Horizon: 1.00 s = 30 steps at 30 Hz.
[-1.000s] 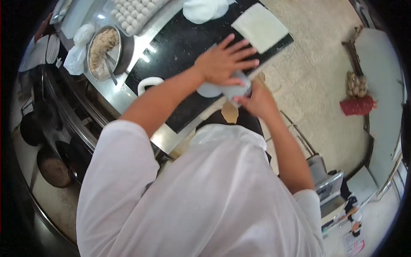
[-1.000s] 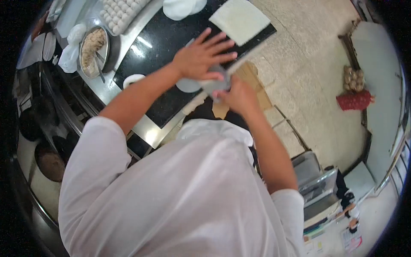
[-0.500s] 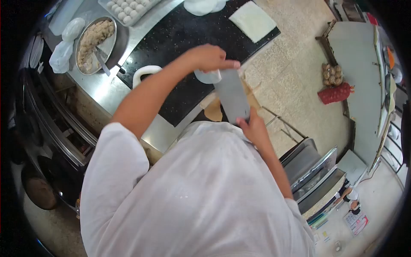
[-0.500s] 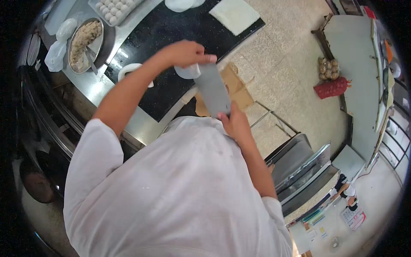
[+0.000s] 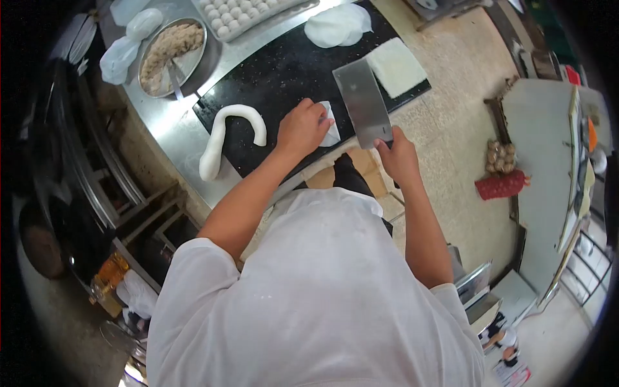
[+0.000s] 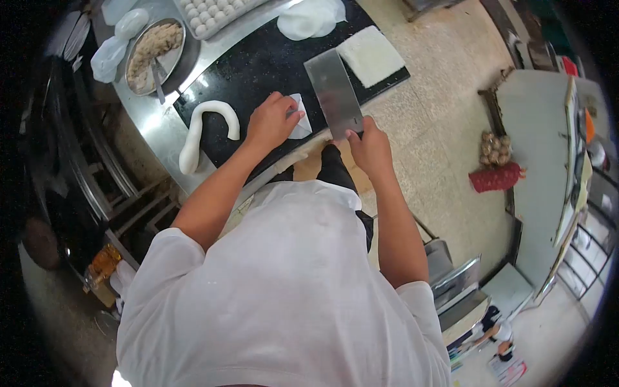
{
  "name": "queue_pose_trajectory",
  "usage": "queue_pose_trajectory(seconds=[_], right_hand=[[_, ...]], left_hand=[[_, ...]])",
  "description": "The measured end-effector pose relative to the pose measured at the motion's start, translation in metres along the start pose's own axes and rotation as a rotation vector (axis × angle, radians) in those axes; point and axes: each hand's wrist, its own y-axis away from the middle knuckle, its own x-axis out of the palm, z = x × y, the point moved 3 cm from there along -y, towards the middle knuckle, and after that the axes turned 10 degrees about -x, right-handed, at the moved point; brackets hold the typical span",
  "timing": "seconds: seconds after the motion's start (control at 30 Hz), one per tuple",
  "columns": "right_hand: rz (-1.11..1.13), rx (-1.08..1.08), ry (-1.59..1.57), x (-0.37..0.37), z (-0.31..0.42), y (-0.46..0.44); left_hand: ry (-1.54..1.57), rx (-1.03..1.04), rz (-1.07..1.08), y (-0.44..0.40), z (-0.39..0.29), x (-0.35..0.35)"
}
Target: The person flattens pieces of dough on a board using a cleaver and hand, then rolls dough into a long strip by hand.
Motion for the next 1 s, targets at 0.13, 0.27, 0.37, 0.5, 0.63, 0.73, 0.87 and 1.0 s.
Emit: queue_pose_trajectory(seconds=[0.13, 0.27, 0.37, 0.5, 0.63, 0.73, 0.87, 1.0], right_hand=[[0.17, -0.089, 0.073, 0.005, 0.005, -0.035], [0.324, -0.173, 0.096, 0.004, -0.001, -0.059], [0.458, -0.259, 0.065, 0.02, 0.0, -0.052], [0.639, -0.413, 0.089, 0.042, 0.006, -0.021], [0.674, -0.529, -0.037, 0.029, -0.011, -0.029], [0.565, -0.519, -0.021, 0.005, -0.035, -0.041], [0.517, -0.35, -0.105, -0.029, -0.07, -0.039], [0.417, -0.121, -0.09, -0.068, -0.091, -0.021]], left_hand=[[0.034, -0.103, -0.062, 0.006, -0.004, 0.006], [0.05, -0.26, -0.034, 0.006, -0.013, 0.01], [0.288, -0.451, 0.067, 0.018, -0.011, 0.0], [1.3, -0.568, -0.015, 0.079, 0.027, -0.015], [1.17, -0.664, -0.329, 0.113, 0.051, -0.037], [0.672, -0.682, -0.465, 0.094, 0.014, -0.044], [0.252, -0.416, -0.349, 0.011, -0.047, -0.055], [0.529, -0.197, -0.331, -0.086, -0.065, -0.053]])
